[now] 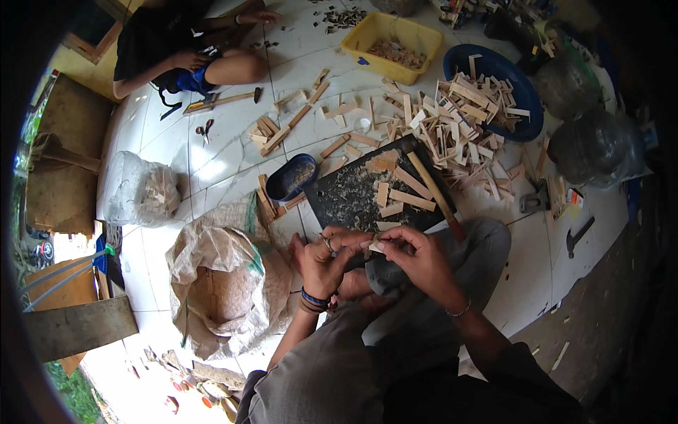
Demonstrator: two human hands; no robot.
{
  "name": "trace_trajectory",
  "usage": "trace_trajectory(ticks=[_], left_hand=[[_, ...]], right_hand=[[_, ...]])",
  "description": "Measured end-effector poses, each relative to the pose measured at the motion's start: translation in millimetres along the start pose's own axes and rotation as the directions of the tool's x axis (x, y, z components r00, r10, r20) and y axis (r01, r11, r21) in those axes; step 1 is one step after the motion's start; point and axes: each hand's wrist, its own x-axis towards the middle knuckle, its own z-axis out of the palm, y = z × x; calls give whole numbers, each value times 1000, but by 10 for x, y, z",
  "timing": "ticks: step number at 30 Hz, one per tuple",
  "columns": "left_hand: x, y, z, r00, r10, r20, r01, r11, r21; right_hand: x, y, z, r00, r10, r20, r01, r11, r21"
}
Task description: The person sits on the floor and repeatedly splits small wooden pieces using a hammer and a chisel. They pick up a piece, position it on a black board, strike it with the hammer, and place the split pieces into a blue bowl.
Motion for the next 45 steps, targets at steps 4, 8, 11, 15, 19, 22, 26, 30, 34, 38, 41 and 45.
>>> trace_trajectory(ticks=[4, 8, 11, 15, 19, 22, 26, 30, 34, 38, 41, 45], left_hand=[[-3, -23, -13, 999, 42, 6, -42, 999, 20], [-25, -45, -17, 1000, -7, 8, 7, 1000, 10], [-17, -58, -33, 999, 27, 22, -28, 999, 18], [5, -55, -52, 992, 117, 45, -119, 991, 62], [-63, 9, -5, 983, 180, 29, -182, 976, 122], [-83, 38, 14, 977, 213, 13, -212, 960, 181], [-81, 31, 26, 964, 265, 35, -263, 919, 295], [-99, 37, 48, 970, 244, 18, -240, 939, 246], [-93, 75, 34, 971, 238, 23, -234, 928, 289], [-103, 79, 47, 973, 231, -7, -213, 907, 362], [-119, 49, 76, 978, 202, -51, -177, 935, 308], [-135, 21, 82, 977, 204, -67, -177, 941, 288]], right_hand=[[17, 15, 14, 999, -32, -4, 32, 999, -12], [19, 25, 15, 999, -39, -2, 39, 999, -22], [17, 14, 13, 999, -32, 1, 32, 999, -15], [12, -6, 4, 1000, -20, 6, 20, 1000, -20], [4, 1, 5, 999, -32, 16, 32, 999, -4], [-7, 20, 12, 998, -54, 18, 54, 999, 5], [-1, 38, 26, 999, -51, -7, 51, 998, 23], [-18, 25, 46, 998, -51, -30, 53, 997, 51], [-12, 35, 19, 997, -68, -30, 68, 998, 5], [54, 158, -181, 932, -272, -238, 190, 929, -316], [92, 320, -457, 864, -371, -340, 59, 746, -663], [101, 554, -771, 955, -104, -277, -133, 685, -716]])
